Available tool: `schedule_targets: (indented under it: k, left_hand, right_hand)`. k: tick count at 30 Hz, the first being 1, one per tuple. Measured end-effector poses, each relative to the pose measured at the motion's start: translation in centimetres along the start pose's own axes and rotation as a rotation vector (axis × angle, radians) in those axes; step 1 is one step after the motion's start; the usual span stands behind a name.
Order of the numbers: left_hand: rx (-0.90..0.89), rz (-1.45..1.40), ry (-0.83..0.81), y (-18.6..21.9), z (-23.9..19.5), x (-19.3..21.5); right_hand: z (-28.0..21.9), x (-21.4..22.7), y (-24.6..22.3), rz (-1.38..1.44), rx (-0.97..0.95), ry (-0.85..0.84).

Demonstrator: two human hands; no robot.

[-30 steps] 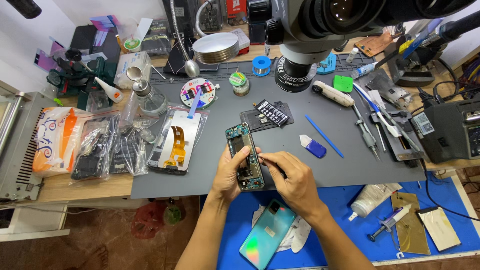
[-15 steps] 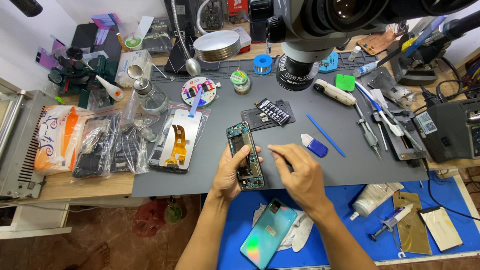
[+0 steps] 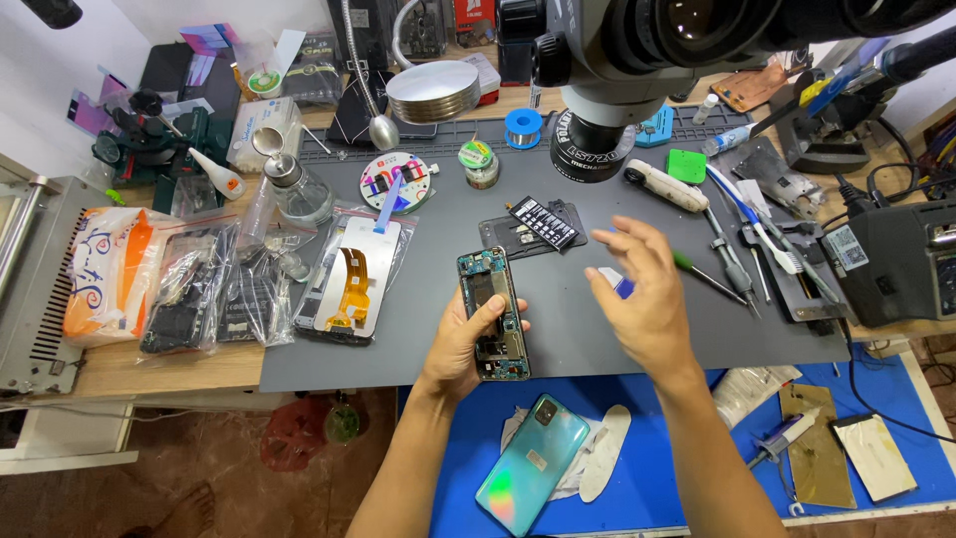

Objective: The person works on a disassembled smartphone motherboard under a microscope, using a green-handled tool to pry and separate components. They manipulate the circuit board, remove a small part, and inspect the device with a handheld light.

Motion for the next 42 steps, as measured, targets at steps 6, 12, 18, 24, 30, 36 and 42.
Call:
schedule_targets:
  k: [6,12,18,24,30,36,42]
  left_hand:
    - [-0.005,0.011,-0.024,0.1,-0.6,-0.3]
    - [-0.051,0.095,-0.064,-1.1,1.4,1.5]
    - [-0.031,0.165,-0.066,1.0,-0.7,-1.2]
    - [-0.04,0.145,-0.056,1.4,-1.2,-1.8]
    - [-0.03,0.156,-0.066,1.7,-1.6,-2.2]
    - [-0.04,0.164,-0.07,1.4,-1.1,-1.6]
    - [-0.038,0.153,-0.066,1.6,-1.5,-2.2]
  right_hand:
    - [-1.5,-3.4,-1.7,0.542,-0.255,-0.189]
    - [0.0,-2.2,-4.4,0.438,0.008,-0.41]
    - [1.4,-1.7,-4.7,0.285,0.095,-0.503]
    - [1.6,-1.9,-4.4,0.203,0.123,-0.561]
    - [1.9,-1.9,-4.5,0.187,0.133,-0.591]
    - [2.0,-1.8,-4.6,0.252,0.087,-0.662]
    - [1.9,-1.4,-4.3,0.295,0.06,-0.58]
Point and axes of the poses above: each hand's wrist, its own z-axis towards the middle knuckle, its own x-axis out of the back of the hand, y = z × x, the point moved 3 cm from there along z, towards the middle knuckle, and after that the axes turned 4 degrees about x, right-handed, at the moved point
